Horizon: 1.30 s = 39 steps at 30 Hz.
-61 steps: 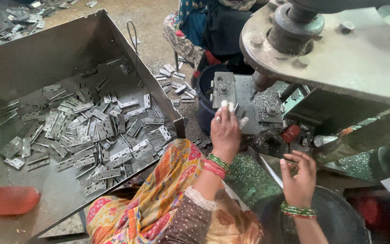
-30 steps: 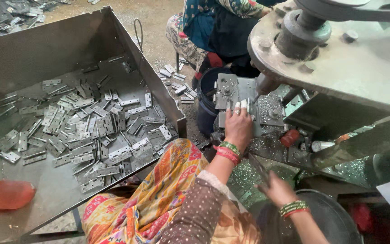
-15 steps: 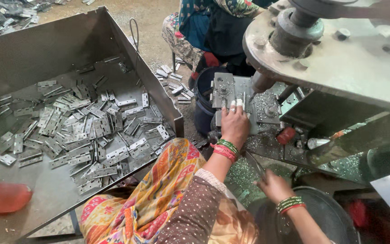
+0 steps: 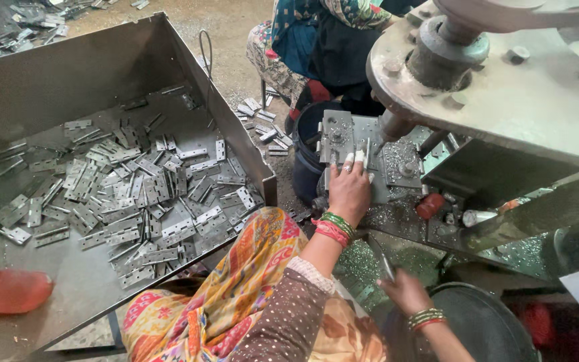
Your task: The person repeatedly picks small metal pieces from a bin, places them into a press machine, and operates the lever to process them. The processed pieces are returned to the bin. The person continues this cycle throughout the clip.
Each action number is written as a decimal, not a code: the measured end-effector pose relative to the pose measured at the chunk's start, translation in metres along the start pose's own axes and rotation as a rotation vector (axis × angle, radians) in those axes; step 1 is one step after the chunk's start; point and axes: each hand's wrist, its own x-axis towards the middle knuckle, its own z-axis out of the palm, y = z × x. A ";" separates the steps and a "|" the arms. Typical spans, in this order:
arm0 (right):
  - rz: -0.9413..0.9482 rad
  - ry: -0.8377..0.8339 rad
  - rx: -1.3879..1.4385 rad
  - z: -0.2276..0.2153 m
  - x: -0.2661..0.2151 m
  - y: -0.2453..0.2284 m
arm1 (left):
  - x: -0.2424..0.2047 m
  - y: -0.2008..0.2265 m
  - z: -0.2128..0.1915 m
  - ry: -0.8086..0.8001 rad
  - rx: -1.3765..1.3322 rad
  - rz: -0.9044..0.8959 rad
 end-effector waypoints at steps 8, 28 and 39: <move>0.060 0.003 0.018 0.004 -0.010 -0.010 | 0.024 -0.005 0.017 -0.088 -0.027 -0.047; -0.198 -0.124 0.989 -0.041 -0.074 -0.091 | -0.263 -0.134 -0.257 0.039 -0.433 -0.537; -1.072 0.207 -0.006 -0.066 -0.100 -0.225 | -0.367 -0.115 -0.310 -0.356 0.007 -0.540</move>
